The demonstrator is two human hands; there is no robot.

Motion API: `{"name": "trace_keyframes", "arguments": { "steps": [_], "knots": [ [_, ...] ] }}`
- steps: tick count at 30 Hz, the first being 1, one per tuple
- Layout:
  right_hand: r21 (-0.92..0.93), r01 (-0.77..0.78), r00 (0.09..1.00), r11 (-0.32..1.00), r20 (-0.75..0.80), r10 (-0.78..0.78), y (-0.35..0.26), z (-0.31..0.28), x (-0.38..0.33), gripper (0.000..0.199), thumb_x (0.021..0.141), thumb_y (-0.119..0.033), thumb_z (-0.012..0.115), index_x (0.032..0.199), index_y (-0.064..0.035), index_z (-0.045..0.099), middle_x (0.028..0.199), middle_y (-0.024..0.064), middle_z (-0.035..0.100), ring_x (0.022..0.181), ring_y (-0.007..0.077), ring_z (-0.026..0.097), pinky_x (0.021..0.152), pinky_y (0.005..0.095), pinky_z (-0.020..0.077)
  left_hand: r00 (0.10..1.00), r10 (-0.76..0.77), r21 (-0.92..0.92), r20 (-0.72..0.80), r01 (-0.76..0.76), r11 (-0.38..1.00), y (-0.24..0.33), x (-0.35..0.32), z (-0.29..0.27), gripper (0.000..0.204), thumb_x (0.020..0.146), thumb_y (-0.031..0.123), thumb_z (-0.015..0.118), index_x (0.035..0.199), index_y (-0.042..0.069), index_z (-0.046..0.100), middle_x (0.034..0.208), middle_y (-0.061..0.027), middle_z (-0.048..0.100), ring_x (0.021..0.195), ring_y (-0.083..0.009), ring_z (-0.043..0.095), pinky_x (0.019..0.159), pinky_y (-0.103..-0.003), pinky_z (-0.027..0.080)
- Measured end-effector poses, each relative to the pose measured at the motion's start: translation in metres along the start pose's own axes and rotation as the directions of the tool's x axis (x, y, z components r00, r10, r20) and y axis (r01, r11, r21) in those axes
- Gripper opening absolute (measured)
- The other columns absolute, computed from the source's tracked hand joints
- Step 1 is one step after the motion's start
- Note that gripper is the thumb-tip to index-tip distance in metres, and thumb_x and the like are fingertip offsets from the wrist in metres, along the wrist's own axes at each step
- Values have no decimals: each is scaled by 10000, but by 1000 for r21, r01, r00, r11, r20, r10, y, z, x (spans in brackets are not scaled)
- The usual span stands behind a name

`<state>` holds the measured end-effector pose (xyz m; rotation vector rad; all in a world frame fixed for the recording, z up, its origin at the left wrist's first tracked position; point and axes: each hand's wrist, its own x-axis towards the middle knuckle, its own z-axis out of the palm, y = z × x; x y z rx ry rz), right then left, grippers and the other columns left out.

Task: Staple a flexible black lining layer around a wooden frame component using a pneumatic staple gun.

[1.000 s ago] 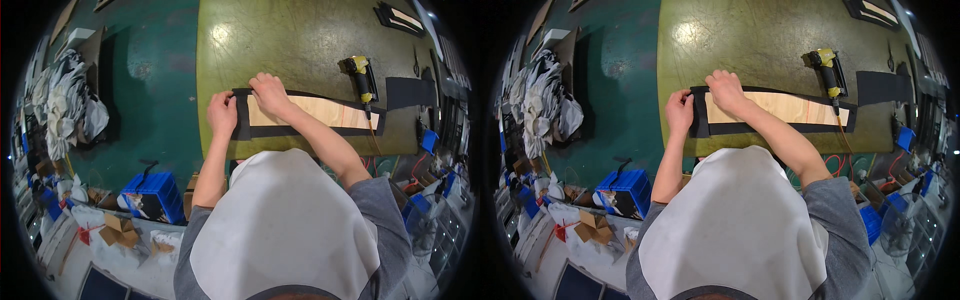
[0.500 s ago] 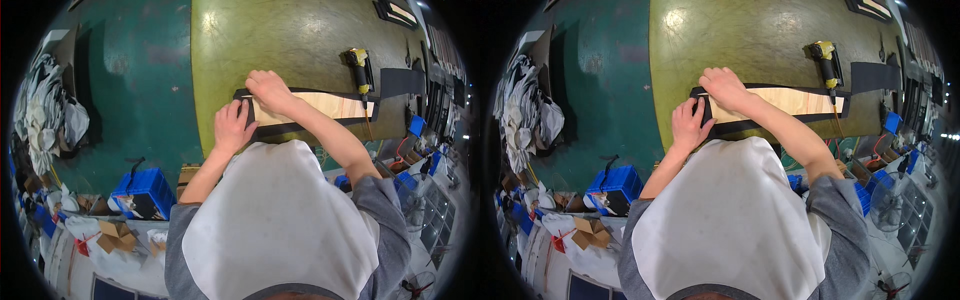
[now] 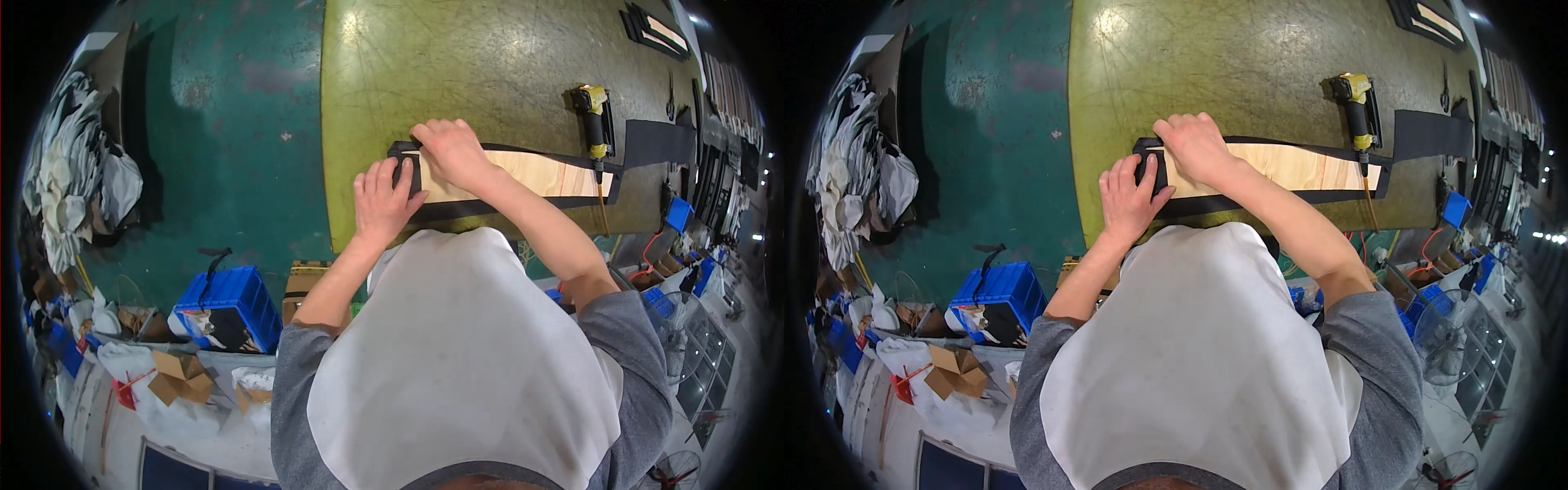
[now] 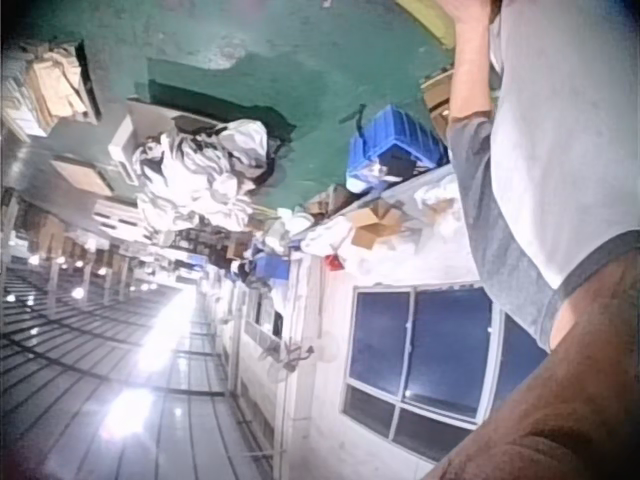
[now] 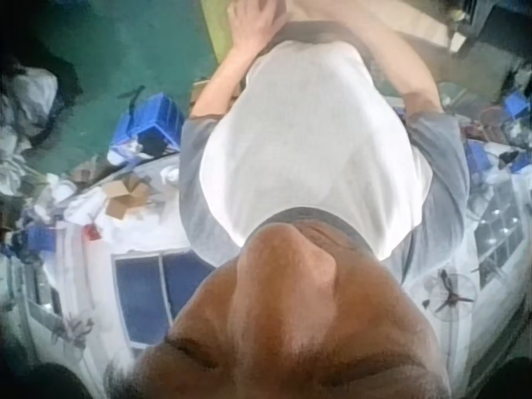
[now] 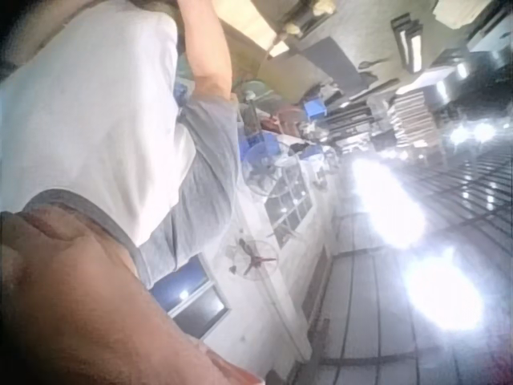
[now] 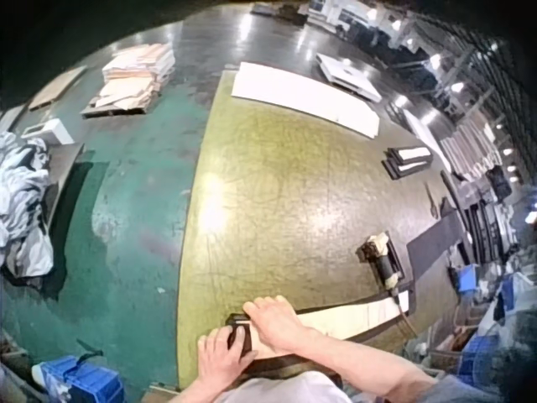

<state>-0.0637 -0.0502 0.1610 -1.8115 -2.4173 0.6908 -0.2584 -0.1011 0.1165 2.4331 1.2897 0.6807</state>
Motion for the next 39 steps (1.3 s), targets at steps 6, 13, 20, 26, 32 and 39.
{"name": "trace_keyframes", "arguments": {
  "steps": [6, 13, 20, 26, 32, 39],
  "knots": [
    [91, -19, 999, 996, -25, 22, -3, -3, -1, 163, 856, -107, 689, 1004, -72, 628, 919, 113, 607, 953, 327, 628, 779, 455, 465, 1000, -14, 6, -7, 14, 1000, -2, -1, 0, 643, 743, 406, 841, 1286, 117, 652, 1303, -141, 542, 1212, -325, 509, 960, -489, 391],
    [176, 30, 999, 984, -17, -27, 7, 5, -2, 58, 812, -99, 686, 831, -65, 643, 877, 111, 582, 932, 331, 608, 761, 453, 456, 1000, -30, -14, 5, 30, 999, -3, 0, 1, 636, 745, 416, 837, 1279, 120, 656, 1366, -154, 531, 1264, -337, 497, 994, -503, 382],
    [-60, 340, 907, 938, -242, -344, 6, 16, -18, 123, 746, -139, 660, 843, -64, 647, 818, 73, 521, 802, 272, 534, 723, 397, 434, 990, 125, -36, 62, -123, 992, -8, 11, 4, 624, 789, 384, 792, 1254, -2, 638, 1415, -186, 562, 1356, -341, 499, 1142, -504, 361],
    [-50, 318, 907, 947, -274, -319, 8, 29, -54, 283, 793, -84, 623, 1059, -1, 674, 1140, 135, 606, 1028, 317, 599, 869, 400, 487, 982, 167, 10, 87, -169, 986, -12, 11, 7, 586, 796, 361, 777, 1211, -34, 655, 1349, -162, 626, 1313, -314, 556, 1105, -473, 420],
    [-219, -448, 709, 867, -678, 195, 190, -51, -128, 376, 743, -32, 658, 1113, -4, 601, 1128, 202, 633, 1056, 410, 599, 888, 503, 503, 958, 286, 210, -3, -279, 937, -20, 3, -4, 465, 875, 383, 739, 1127, -7, 708, 1292, -140, 675, 1262, -299, 600, 1054, -453, 454],
    [-117, -737, 668, 666, -272, 692, 277, -78, -132, 805, 772, -234, 697, 1476, -74, 340, 1139, 307, 644, 1059, 479, 637, 924, 534, 529, 959, 282, 255, -8, -271, 928, -13, 11, -2, 391, 874, 355, 758, 1071, 19, 730, 1255, -116, 704, 1190, -291, 638, 995, -436, 485]
  ]
}}
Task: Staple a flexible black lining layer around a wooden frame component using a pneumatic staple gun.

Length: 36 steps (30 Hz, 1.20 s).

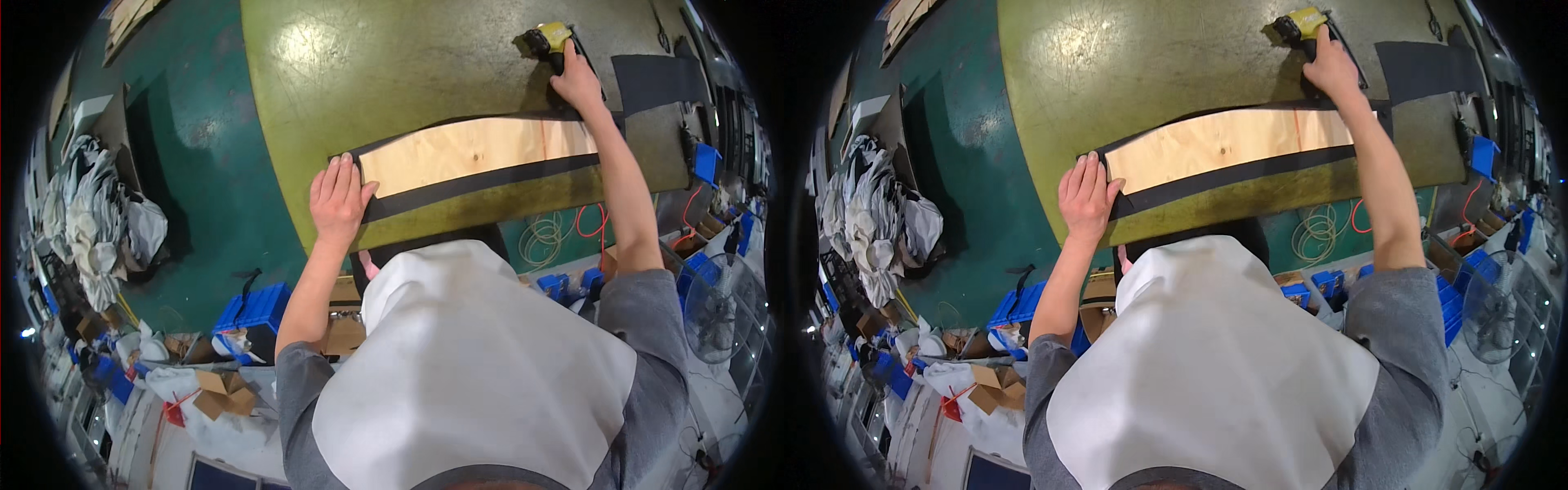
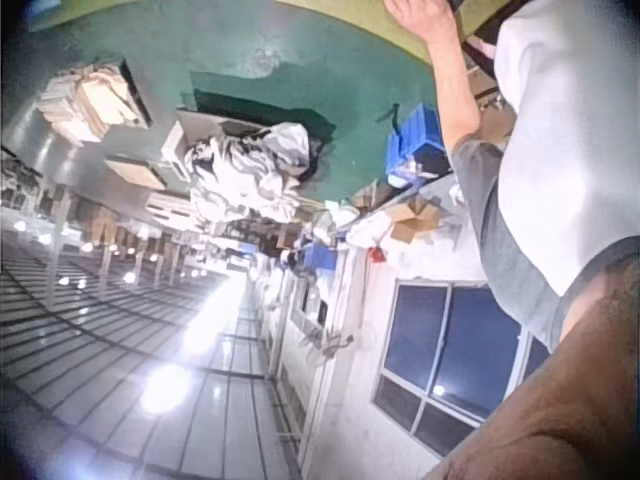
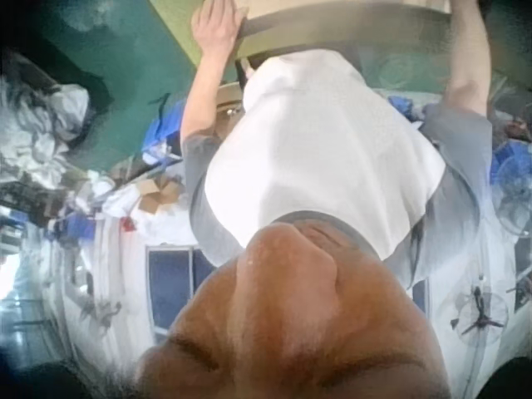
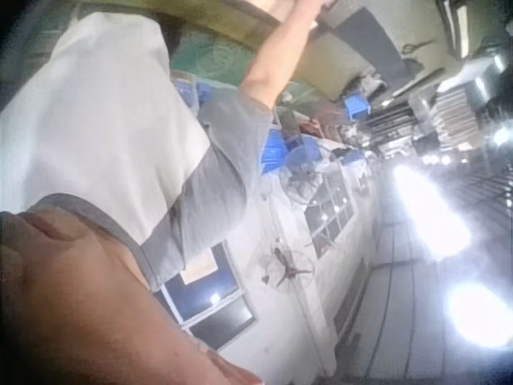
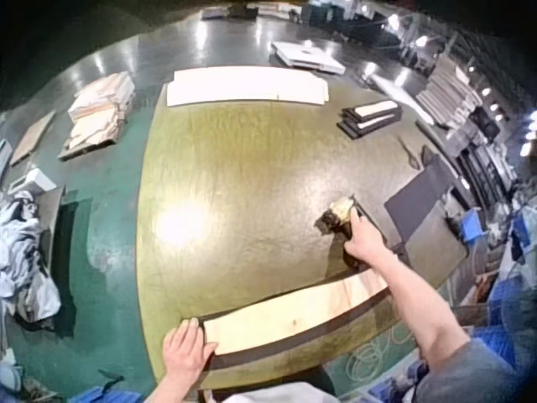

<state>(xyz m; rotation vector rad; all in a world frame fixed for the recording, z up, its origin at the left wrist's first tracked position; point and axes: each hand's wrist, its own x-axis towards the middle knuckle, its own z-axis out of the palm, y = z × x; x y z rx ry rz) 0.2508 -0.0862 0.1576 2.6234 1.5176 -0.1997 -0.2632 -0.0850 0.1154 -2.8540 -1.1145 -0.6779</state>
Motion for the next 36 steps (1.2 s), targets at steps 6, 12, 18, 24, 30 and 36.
{"name": "trace_keyframes", "arguments": {
  "steps": [6, 12, 18, 24, 30, 36],
  "knots": [
    [276, 31, 999, 961, 15, -37, -37, -75, -55, 533, 780, -278, 737, 1219, -16, 586, 1020, 224, 728, 1024, 382, 705, 853, 449, 563, 999, 32, -51, -28, -34, 998, -2, -1, 4, 409, 861, 370, 764, 1076, 25, 727, 1249, -124, 704, 1169, -293, 642, 956, -433, 491],
    [749, -519, 772, 412, 618, -152, -192, -95, -209, 225, 821, -115, 707, 972, 43, 654, 696, 70, 675, 561, 138, 630, 566, 308, 519, 979, 109, -264, 175, -60, 963, -12, -7, -15, 599, 867, 397, 735, 1317, 19, 620, 1453, -175, 554, 1374, -325, 499, 1110, -474, 388],
    [818, -495, 832, 293, 544, -110, -259, -57, -235, 118, 835, -59, 659, 889, 44, 640, 629, 62, 636, 531, 140, 615, 519, 295, 490, 988, 117, -359, 104, -73, 931, -7, -8, 0, 587, 873, 345, 731, 1320, -14, 606, 1446, -212, 546, 1379, -353, 492, 1100, -471, 417],
    [781, -516, 830, 351, 557, -19, -271, -36, -232, 119, 856, -53, 645, 936, 33, 624, 636, 54, 612, 523, 146, 592, 521, 294, 465, 987, 131, -384, 92, -87, 919, -3, -6, 7, 614, 880, 353, 713, 1325, -51, 588, 1446, -230, 544, 1396, -357, 476, 1117, -465, 407],
    [779, -523, 817, 346, 574, -55, -286, -37, -228, 111, 856, -65, 647, 922, 20, 622, 652, 48, 612, 523, 143, 594, 519, 291, 461, 983, 153, -365, 99, -107, 925, -6, -5, 8, 585, 887, 354, 700, 1297, -51, 601, 1437, -229, 551, 1386, -358, 481, 1111, -463, 409],
    [723, -496, 796, 481, 600, -80, -300, -46, -222, 116, 840, -87, 652, 837, 28, 647, 626, 61, 626, 518, 147, 612, 510, 298, 474, 977, 171, -334, 128, -120, 935, -6, -13, 14, 554, 876, 358, 695, 1249, -47, 629, 1382, -219, 586, 1395, -351, 467, 1124, -453, 394]
  ]
}}
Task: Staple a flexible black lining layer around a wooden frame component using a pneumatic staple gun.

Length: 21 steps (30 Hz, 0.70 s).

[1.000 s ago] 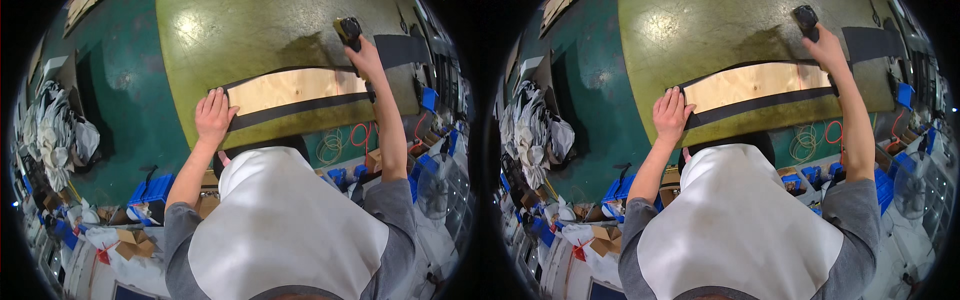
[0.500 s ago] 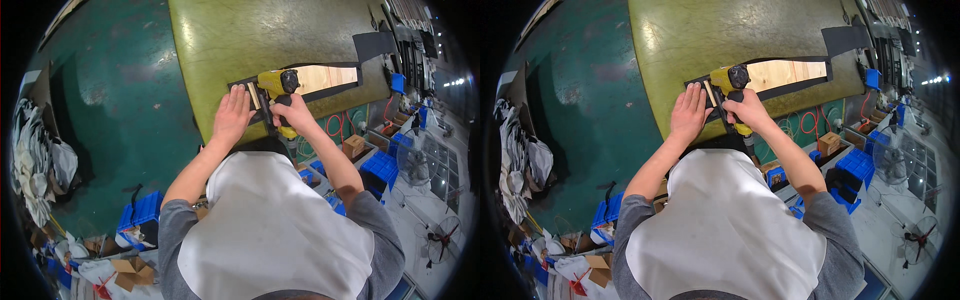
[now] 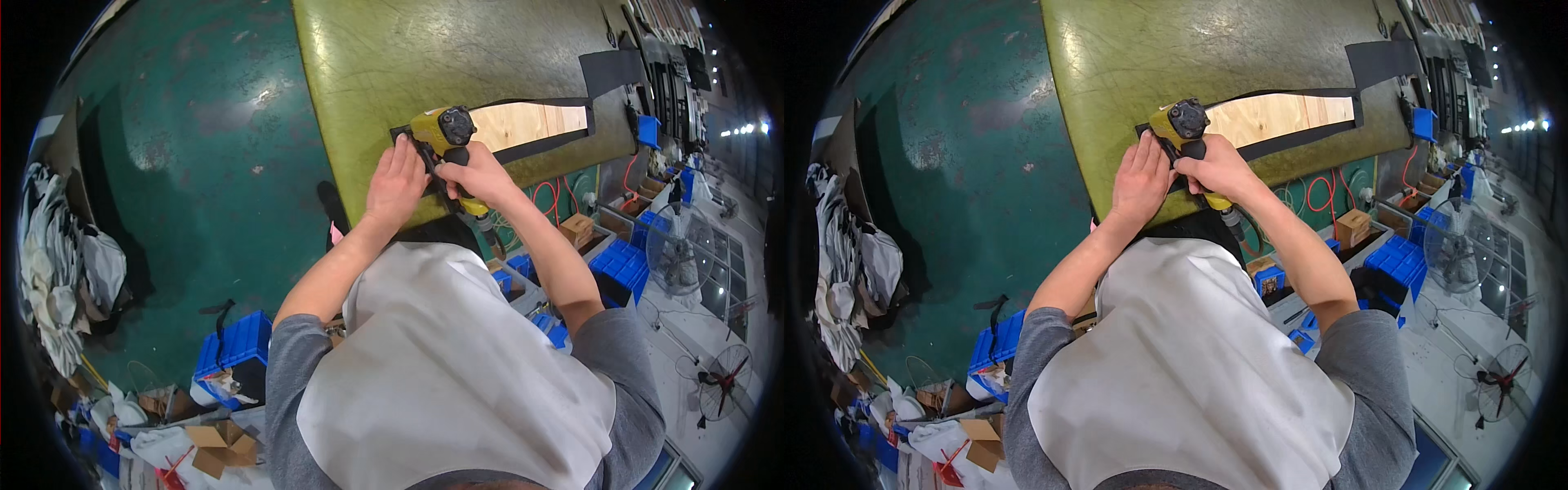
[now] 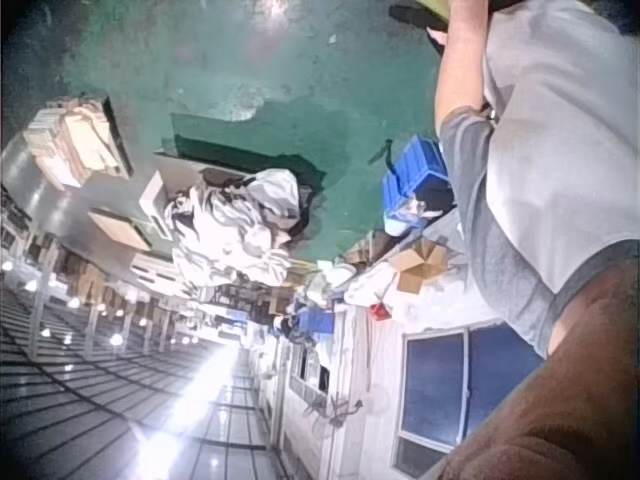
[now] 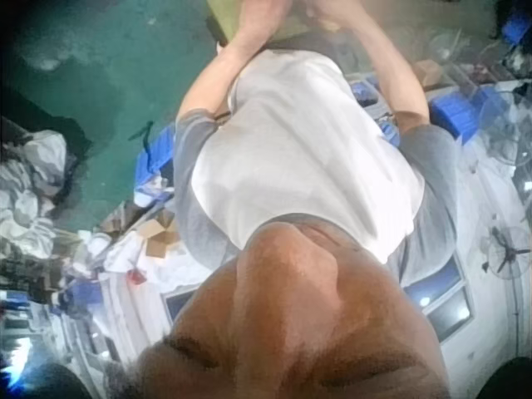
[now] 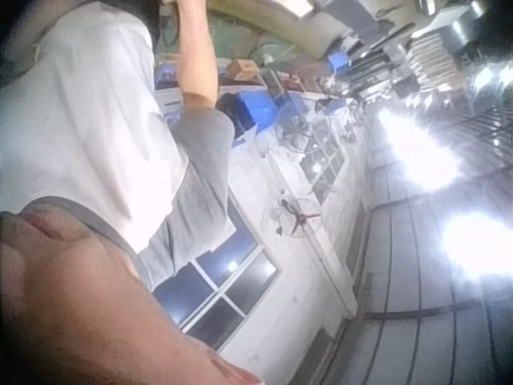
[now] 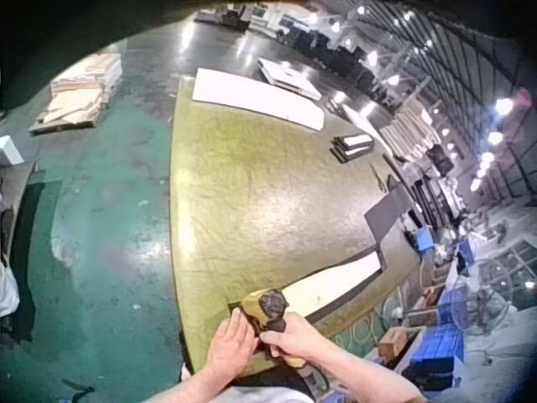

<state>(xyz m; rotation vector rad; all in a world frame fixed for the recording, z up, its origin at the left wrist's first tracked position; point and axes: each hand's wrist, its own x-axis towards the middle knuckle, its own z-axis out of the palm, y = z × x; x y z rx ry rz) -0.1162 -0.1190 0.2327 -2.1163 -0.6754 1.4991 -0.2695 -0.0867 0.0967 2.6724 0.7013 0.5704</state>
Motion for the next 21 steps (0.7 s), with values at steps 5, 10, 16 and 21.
{"name": "trace_keyframes", "arguments": {
  "steps": [5, 10, 16, 21],
  "knots": [
    [-97, -23, 1000, 995, 15, 25, -2, -9, 3, 129, 839, -92, 657, 891, 24, 635, 643, 60, 633, 526, 141, 616, 508, 301, 483, 999, 31, -22, -26, -32, 999, 2, 4, -5, 542, 876, 357, 694, 1231, -49, 640, 1333, -213, 616, 1380, -342, 483, 1120, -455, 397],
    [-202, 73, 997, 977, 8, -73, 4, -19, -6, 177, 833, -145, 693, 844, 27, 652, 624, 68, 653, 552, 151, 644, 541, 311, 514, 995, -41, -95, -90, 33, 995, 1, 0, 0, 560, 836, 346, 745, 1225, -43, 644, 1316, -195, 631, 1350, -350, 514, 1114, -466, 403],
    [-158, -52, 960, 986, -280, 6, 73, -117, -48, 250, 809, -185, 729, 898, 35, 650, 660, 105, 675, 578, 179, 678, 574, 326, 541, 987, 17, -151, -160, -42, 988, 16, 63, -23, 495, 824, 322, 768, 1222, 48, 662, 1208, -152, 627, 1067, -318, 604, 881, -441, 459],
    [-121, -76, 926, 990, -376, 25, 113, -169, -24, 265, 800, -169, 724, 893, 56, 617, 648, 100, 663, 571, 182, 678, 568, 334, 544, 990, -99, -286, 99, 124, 950, 55, 179, 39, 274, 829, 235, 734, 1030, 65, 657, 965, -125, 577, 938, -307, 610, 778, -455, 510]
  ]
}}
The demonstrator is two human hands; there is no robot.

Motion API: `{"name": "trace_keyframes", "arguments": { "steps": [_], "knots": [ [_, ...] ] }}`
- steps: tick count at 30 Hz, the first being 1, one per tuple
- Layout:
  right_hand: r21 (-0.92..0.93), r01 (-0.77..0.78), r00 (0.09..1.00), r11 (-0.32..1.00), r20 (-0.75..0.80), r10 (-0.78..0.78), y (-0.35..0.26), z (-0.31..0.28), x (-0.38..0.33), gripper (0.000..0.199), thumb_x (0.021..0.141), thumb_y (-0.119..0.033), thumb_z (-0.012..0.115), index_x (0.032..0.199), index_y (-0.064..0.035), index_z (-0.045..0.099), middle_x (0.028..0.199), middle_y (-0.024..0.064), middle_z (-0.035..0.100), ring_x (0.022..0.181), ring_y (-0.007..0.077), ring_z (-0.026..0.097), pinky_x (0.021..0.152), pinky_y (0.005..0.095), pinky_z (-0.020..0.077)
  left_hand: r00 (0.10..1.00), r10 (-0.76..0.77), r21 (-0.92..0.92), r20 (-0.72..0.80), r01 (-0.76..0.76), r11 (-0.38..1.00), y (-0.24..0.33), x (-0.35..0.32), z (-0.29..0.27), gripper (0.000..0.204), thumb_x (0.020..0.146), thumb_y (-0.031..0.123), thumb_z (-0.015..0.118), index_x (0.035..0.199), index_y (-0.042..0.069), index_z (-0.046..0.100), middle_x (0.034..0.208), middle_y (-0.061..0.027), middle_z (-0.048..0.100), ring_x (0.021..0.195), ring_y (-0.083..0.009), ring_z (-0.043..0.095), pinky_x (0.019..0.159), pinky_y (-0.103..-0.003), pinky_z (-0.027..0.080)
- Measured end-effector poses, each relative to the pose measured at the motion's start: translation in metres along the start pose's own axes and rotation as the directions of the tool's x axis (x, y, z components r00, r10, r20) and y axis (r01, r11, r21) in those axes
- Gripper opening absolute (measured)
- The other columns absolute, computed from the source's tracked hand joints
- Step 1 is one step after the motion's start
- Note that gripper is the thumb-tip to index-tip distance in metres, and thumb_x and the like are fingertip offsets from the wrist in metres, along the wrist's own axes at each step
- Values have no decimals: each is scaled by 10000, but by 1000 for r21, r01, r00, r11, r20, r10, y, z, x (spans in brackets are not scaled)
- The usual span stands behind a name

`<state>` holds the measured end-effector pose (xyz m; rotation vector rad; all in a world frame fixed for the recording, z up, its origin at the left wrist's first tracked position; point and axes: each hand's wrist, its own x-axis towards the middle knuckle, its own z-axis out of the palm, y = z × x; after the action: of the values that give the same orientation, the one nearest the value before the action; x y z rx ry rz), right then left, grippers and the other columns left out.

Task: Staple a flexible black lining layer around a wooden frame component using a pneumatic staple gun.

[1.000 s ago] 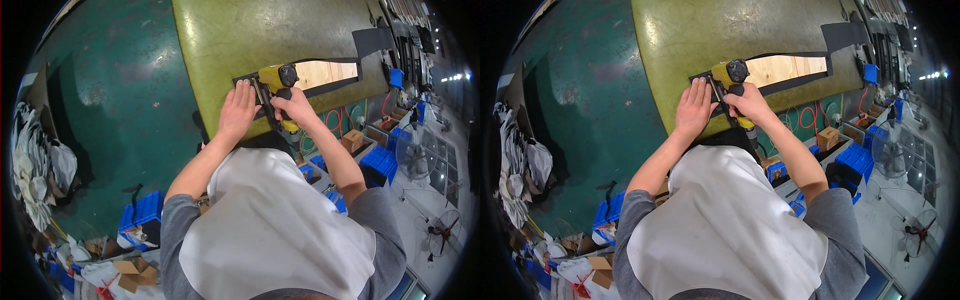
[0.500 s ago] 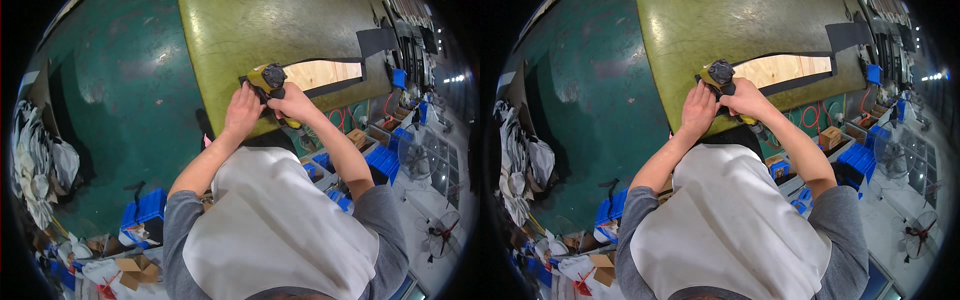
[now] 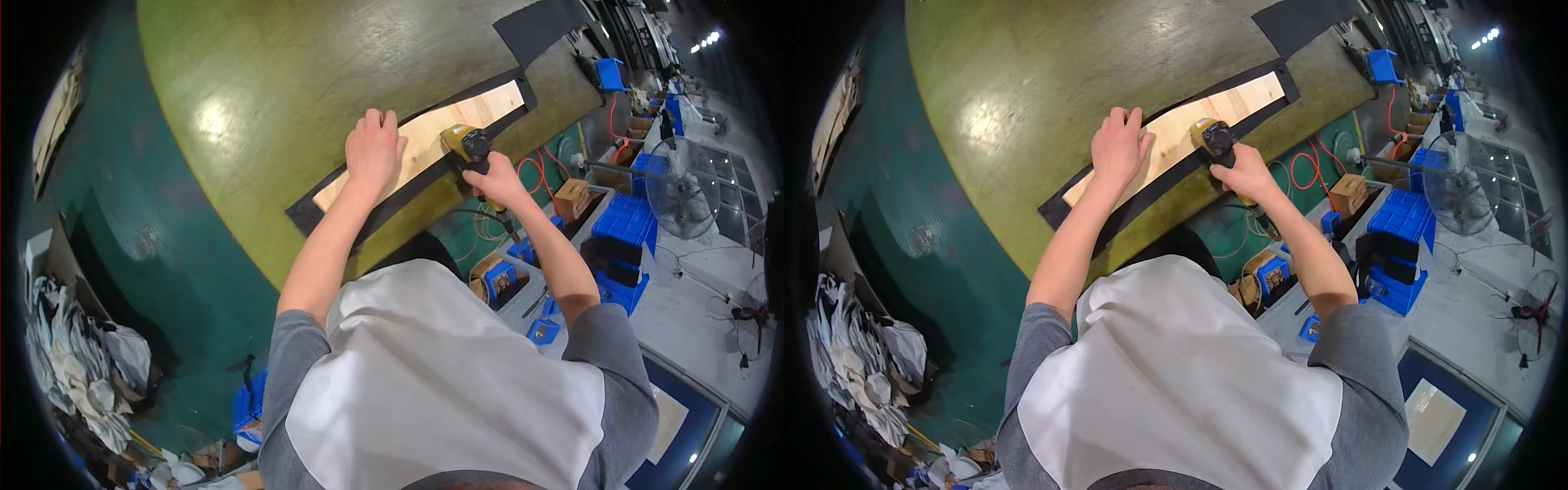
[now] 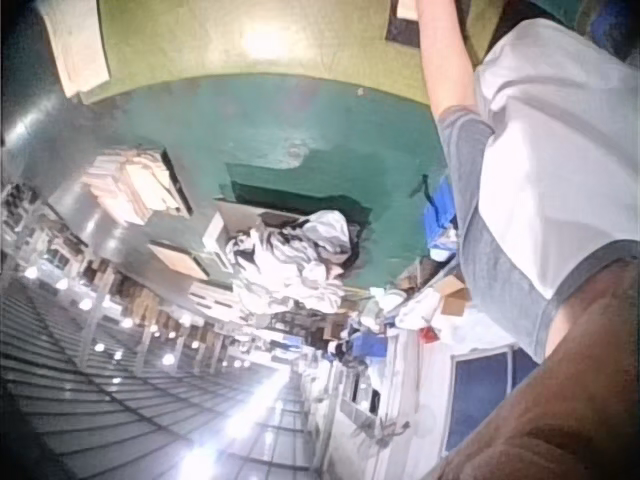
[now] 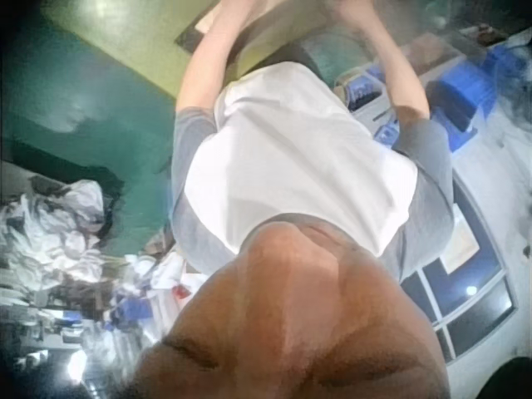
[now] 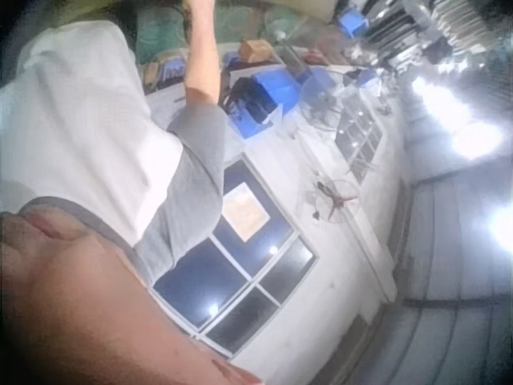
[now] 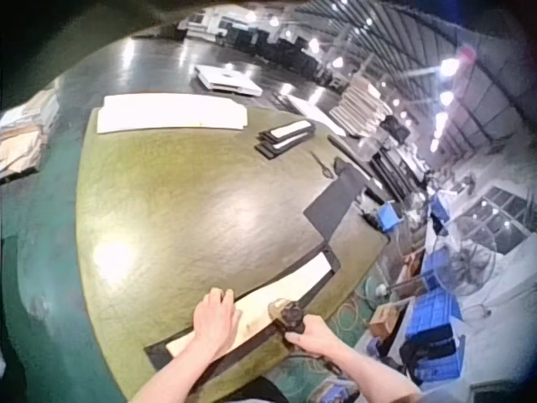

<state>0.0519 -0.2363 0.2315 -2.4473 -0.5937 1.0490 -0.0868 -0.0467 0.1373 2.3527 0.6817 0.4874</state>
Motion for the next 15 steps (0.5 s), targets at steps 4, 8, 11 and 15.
{"name": "trace_keyframes", "arguments": {
  "steps": [4, 8, 11, 15],
  "knots": [
    [49, 60, 998, 997, 17, -61, 24, 6, 4, 273, 780, -124, 689, 990, 35, 615, 714, 141, 663, 640, 226, 691, 620, 363, 539, 972, 136, 114, 193, -160, 981, -10, 4, 30, 154, 864, 177, 676, 961, 67, 628, 914, -118, 552, 937, -306, 620, 750, -454, 531],
    [136, 128, 991, 982, 13, -131, 17, 2, -2, 210, 796, -96, 673, 973, 4, 624, 690, 107, 640, 630, 205, 652, 603, 348, 512, 970, 215, 192, 114, -234, 953, -5, -22, 25, 266, 887, 169, 652, 1116, 32, 656, 912, -89, 552, 895, -271, 590, 723, -406, 490],
    [206, -70, 991, 976, 122, 45, 7, -7, 0, 131, 835, -107, 677, 811, 11, 626, 597, 45, 622, 532, 126, 610, 518, 303, 484, 962, 250, 245, 109, -270, 931, 5, -30, 19, 441, 874, 198, 692, 1254, -19, 636, 912, -65, 548, 846, -241, 546, 713, -361, 438],
    [275, -99, 977, 956, 212, 40, -1, -5, 10, 243, 792, -164, 707, 898, 41, 629, 635, 86, 633, 535, 157, 638, 533, 332, 504, 969, 239, 206, 67, -248, 947, 4, -32, 23, 467, 844, 181, 743, 1259, -4, 638, 985, -78, 575, 859, -254, 557, 721, -384, 436]
  ]
}}
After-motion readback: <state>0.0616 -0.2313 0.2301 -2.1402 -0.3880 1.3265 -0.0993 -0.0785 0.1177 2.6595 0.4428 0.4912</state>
